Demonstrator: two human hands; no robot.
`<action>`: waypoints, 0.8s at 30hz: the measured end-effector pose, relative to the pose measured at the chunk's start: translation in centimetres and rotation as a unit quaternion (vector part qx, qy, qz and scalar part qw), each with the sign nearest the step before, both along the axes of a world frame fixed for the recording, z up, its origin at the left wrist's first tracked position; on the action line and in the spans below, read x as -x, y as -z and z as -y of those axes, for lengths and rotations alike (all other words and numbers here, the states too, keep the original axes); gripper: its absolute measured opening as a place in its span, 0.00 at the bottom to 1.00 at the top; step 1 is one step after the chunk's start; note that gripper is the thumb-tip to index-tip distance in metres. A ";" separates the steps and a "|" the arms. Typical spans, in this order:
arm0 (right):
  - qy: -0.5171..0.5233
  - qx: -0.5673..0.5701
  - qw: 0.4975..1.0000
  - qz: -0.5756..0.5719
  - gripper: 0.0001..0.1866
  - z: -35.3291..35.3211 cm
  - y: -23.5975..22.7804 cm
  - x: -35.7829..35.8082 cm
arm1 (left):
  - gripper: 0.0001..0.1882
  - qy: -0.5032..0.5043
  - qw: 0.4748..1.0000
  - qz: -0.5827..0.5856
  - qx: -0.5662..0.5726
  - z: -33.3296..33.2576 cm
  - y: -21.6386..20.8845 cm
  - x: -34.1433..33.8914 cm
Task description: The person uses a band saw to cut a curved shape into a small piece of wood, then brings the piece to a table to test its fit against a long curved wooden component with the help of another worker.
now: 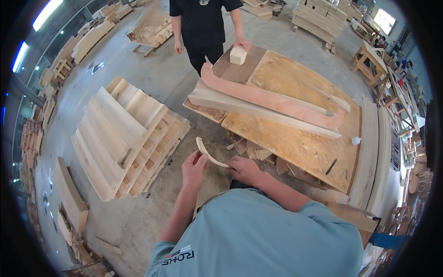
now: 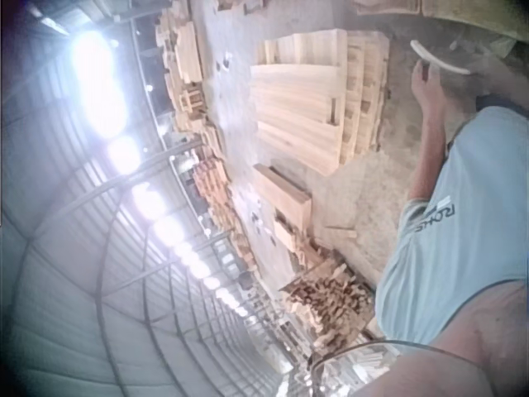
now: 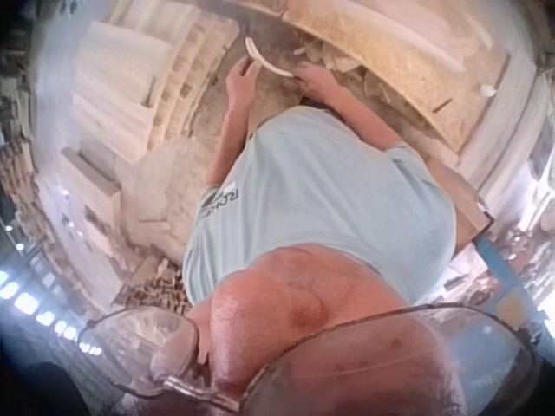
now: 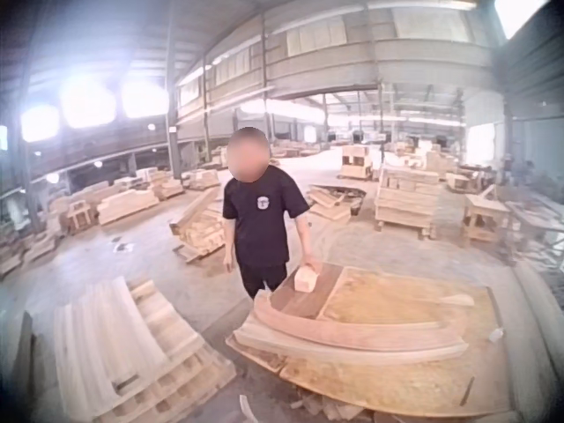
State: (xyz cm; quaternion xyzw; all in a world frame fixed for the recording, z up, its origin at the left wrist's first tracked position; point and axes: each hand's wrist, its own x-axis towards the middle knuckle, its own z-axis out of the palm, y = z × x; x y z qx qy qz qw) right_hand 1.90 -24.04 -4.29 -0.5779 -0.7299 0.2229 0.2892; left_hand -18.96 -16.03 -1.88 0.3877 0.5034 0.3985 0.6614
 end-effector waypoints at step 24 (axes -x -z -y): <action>0.157 0.064 0.942 0.289 0.41 -42.3 8.2 -12.4 | 0.13 0.283 0.948 0.041 0.137 -52.5 15.4 -8.7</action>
